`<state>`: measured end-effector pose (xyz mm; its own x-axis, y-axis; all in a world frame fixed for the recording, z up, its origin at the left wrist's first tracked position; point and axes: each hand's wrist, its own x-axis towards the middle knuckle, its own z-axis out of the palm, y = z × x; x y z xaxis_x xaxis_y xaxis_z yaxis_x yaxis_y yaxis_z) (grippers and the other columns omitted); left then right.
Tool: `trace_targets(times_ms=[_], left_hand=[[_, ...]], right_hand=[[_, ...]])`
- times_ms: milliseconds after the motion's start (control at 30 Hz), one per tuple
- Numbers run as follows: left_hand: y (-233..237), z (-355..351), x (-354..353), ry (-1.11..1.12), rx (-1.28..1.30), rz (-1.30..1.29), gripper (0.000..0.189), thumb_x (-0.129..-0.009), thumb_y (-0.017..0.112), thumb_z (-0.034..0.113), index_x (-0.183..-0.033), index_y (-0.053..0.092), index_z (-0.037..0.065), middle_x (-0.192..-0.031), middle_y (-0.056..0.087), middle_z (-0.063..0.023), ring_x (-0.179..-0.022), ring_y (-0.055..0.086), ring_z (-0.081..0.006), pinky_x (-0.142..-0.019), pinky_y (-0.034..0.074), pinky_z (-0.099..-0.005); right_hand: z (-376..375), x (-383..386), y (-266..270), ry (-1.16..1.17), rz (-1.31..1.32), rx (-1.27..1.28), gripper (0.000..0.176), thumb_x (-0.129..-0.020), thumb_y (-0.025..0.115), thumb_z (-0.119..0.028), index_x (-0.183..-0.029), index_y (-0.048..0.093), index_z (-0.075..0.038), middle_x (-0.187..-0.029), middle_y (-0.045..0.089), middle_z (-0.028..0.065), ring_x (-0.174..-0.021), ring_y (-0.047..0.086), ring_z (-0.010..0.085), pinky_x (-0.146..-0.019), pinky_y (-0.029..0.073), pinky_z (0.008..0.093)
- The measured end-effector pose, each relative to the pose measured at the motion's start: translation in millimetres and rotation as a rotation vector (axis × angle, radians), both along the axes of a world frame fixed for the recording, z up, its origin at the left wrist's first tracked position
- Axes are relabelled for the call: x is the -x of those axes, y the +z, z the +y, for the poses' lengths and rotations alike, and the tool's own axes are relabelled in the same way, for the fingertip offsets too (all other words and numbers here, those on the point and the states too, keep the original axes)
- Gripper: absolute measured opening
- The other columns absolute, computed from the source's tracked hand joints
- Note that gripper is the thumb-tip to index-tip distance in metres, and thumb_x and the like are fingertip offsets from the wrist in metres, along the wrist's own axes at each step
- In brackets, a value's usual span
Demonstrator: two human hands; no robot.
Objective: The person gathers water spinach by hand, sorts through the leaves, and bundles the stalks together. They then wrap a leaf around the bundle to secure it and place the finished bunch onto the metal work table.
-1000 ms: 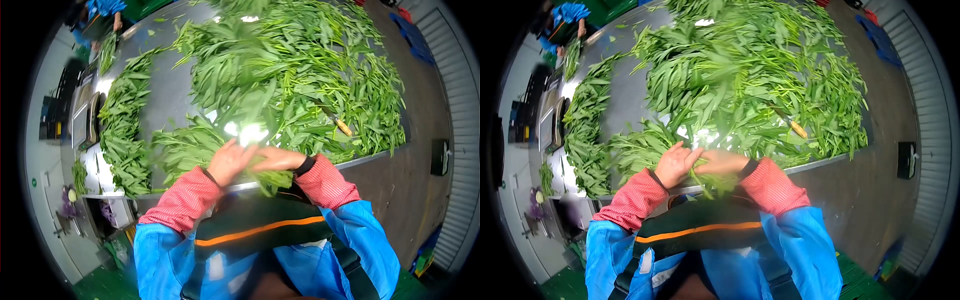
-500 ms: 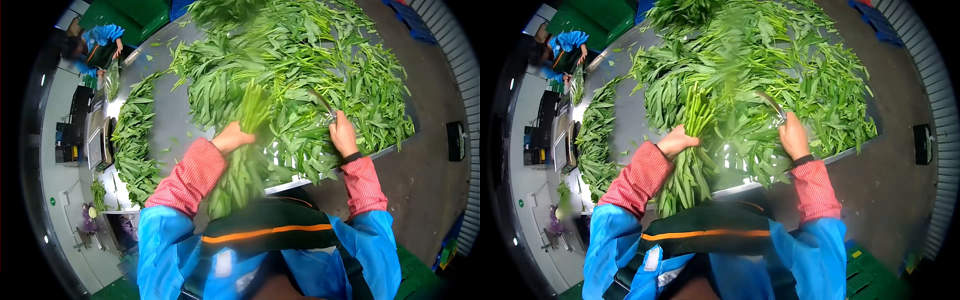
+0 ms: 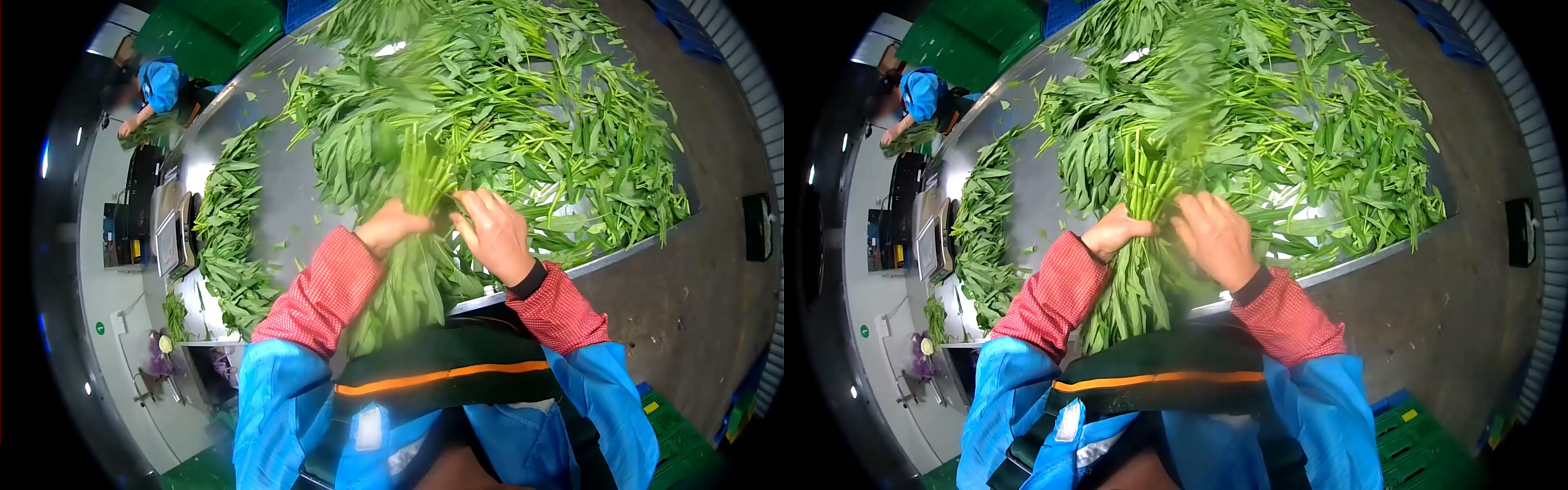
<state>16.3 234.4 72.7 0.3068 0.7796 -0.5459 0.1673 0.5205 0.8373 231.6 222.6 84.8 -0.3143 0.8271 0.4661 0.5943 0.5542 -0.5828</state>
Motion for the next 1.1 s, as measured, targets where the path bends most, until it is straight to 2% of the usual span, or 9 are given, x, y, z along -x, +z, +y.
trace_targets(times_ms=[133, 333, 367, 533, 667, 767, 900, 967, 1100], left_hand=[[1.6, -6.3, -0.8, 0.054, -0.028, -0.084, 0.039, -0.074, 0.065, 0.000, -0.113, 0.061, 0.001, -0.103, 0.064, -0.0043, -0.093, 0.059, -0.0152, -0.086, 0.047, -0.0295], [29.0, -9.7, 0.3, 0.011, -0.162, 0.232, 0.036, -0.074, 0.067, 0.008, -0.110, 0.063, 0.002, -0.097, 0.067, -0.0066, -0.087, 0.062, -0.0173, -0.082, 0.049, -0.0295], [43.1, -9.7, 0.6, -0.032, -0.242, 0.301, 0.036, -0.074, 0.068, 0.012, -0.109, 0.063, 0.003, -0.096, 0.067, -0.0081, -0.086, 0.063, -0.0183, -0.081, 0.049, -0.0299], [33.9, -14.6, 0.1, -0.055, -0.640, 0.876, 0.024, -0.073, 0.070, 0.019, -0.092, 0.063, 0.006, -0.085, 0.065, -0.0189, -0.081, 0.062, -0.0388, -0.071, 0.051, -0.0448], [38.0, -15.2, -6.3, -0.276, -0.927, 1.109, 0.033, -0.068, 0.071, 0.009, -0.098, 0.061, 0.002, -0.089, 0.062, -0.0178, -0.085, 0.061, -0.0370, -0.072, 0.051, -0.0403], [66.2, -8.6, 7.0, -0.055, -1.082, 0.901, 0.024, -0.070, 0.072, 0.015, -0.089, 0.063, 0.004, -0.081, 0.063, -0.0176, -0.076, 0.062, -0.0357, -0.066, 0.051, -0.0421], [70.9, 2.5, 75.5, 0.312, -0.420, 0.287, 0.030, -0.076, 0.072, 0.012, -0.102, 0.061, 0.003, -0.085, 0.063, -0.0021, -0.078, 0.060, -0.0124, -0.072, 0.051, -0.0286], [70.1, 6.1, 90.6, 0.410, -0.372, 0.021, 0.035, -0.077, 0.072, 0.012, -0.108, 0.057, 0.004, -0.093, 0.062, -0.0022, -0.085, 0.059, -0.0135, -0.078, 0.049, -0.0286], [75.6, 5.7, 83.8, 0.498, -0.328, -0.261, 0.045, -0.083, 0.067, 0.012, -0.124, 0.048, 0.006, -0.096, 0.063, -0.0045, -0.090, 0.061, -0.0152, -0.082, 0.051, -0.0286]], right_hand=[[5.4, 14.2, -19.9, 0.038, -0.241, -0.040, 0.015, -0.078, 0.061, -0.008, -0.091, 0.054, -0.007, -0.075, 0.052, 0.0102, -0.071, 0.059, 0.0274, -0.059, 0.050, 0.0360], [11.9, -35.2, -123.1, -0.094, -0.137, 0.003, 0.004, -0.084, 0.052, -0.010, -0.087, 0.053, -0.006, -0.078, 0.059, 0.0127, -0.065, 0.061, 0.0325, -0.054, 0.050, 0.0430], [5.9, -50.4, -132.1, -0.185, -0.263, 0.225, 0.004, -0.087, 0.051, -0.010, -0.087, 0.053, -0.006, -0.079, 0.059, 0.0137, -0.067, 0.061, 0.0338, -0.057, 0.049, 0.0449], [3.0, -21.0, -43.9, -0.156, -0.124, 0.080, 0.008, -0.085, 0.057, -0.010, -0.088, 0.051, -0.005, -0.080, 0.057, 0.0149, -0.068, 0.060, 0.0329, -0.057, 0.048, 0.0421], [3.8, 17.4, -32.7, -0.072, -0.147, 0.067, 0.016, -0.082, 0.060, -0.010, -0.096, 0.055, -0.003, -0.081, 0.057, 0.0144, -0.068, 0.060, 0.0321, -0.058, 0.049, 0.0404], [14.3, -31.2, -121.4, -0.204, -0.202, 0.112, 0.020, -0.083, 0.061, -0.011, -0.101, 0.057, -0.003, -0.081, 0.058, 0.0146, -0.068, 0.061, 0.0329, -0.058, 0.049, 0.0414], [20.6, -65.7, -63.8, -0.179, -0.439, 0.050, 0.048, -0.078, 0.071, -0.028, -0.114, 0.056, 0.000, -0.091, 0.058, 0.0169, -0.080, 0.058, 0.0340, -0.068, 0.048, 0.0435], [36.2, -52.3, -33.0, -0.108, -0.348, 0.111, 0.077, -0.071, 0.078, -0.042, -0.127, 0.050, 0.003, -0.102, 0.056, 0.0210, -0.096, 0.056, 0.0359, -0.082, 0.047, 0.0425], [74.9, 0.5, 18.7, 0.326, 0.018, 0.545, 0.080, -0.078, 0.072, -0.031, -0.141, 0.036, 0.001, -0.128, 0.052, 0.0199, -0.118, 0.052, 0.0304, -0.103, 0.039, 0.0370]])
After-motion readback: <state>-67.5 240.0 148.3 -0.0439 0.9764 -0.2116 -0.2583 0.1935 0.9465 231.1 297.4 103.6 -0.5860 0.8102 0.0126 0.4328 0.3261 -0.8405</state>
